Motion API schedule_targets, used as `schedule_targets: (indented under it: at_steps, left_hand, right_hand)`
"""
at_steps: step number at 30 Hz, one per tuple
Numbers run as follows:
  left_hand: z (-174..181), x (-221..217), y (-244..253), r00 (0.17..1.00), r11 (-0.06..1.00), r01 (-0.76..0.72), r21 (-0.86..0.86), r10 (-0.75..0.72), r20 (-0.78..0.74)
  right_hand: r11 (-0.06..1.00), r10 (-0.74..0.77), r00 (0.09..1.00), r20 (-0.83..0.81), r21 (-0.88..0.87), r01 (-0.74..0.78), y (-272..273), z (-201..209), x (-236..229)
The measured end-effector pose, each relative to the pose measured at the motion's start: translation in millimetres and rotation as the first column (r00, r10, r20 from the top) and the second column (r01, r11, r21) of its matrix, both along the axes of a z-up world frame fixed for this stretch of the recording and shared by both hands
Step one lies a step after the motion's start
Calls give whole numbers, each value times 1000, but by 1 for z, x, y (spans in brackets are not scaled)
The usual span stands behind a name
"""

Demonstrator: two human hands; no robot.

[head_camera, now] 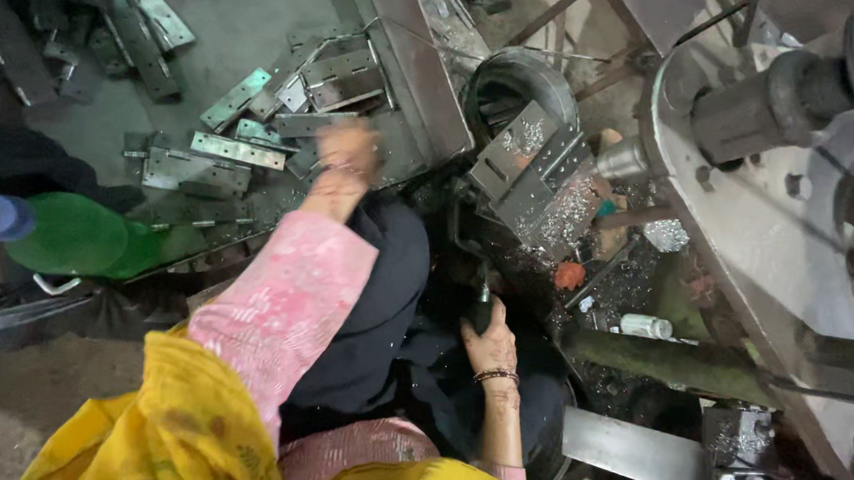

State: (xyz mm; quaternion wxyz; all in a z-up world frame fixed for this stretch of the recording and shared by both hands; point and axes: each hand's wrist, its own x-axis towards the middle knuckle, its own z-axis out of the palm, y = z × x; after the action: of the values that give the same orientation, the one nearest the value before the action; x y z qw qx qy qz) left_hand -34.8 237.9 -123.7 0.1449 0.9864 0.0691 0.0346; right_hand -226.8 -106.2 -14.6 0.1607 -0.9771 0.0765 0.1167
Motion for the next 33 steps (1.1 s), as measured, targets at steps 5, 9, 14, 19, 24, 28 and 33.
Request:
schedule_targets:
  at_steps: [5,9,14,19,24,28,33]
  left_hand:
    - [-80,-44,40,950,938,-311,-155,301,-85]
    - [-125,-42,47,879,817,-462,-345,472,-60]
    - [-143,-49,74,763,637,-431,-639,635,118]
    - [-76,-66,78,723,-74,-180,-981,667,-183]
    - [48,-55,39,707,549,43,-835,573,414]
    - [123,-34,-54,751,735,242,-633,271,602]
    - [132,-33,-180,801,780,564,-272,-597,-49]
  right_hand:
    - [998,-63,997,-32,-6,63,4,0,1]
    - [997,-73,997,-39,-13,73,3,0,-2]
    - [998,-64,997,-39,16,65,8,3,-3]
    - [996,-69,995,-73,52,73,2,-3,-7]
    - [996,-25,1000,-14,91,26,-3,-14,-6]
    - [995,-41,999,-23,92,43,-1,-16,-7]
    - [992,-73,994,-79,96,80,4,-9,-6]
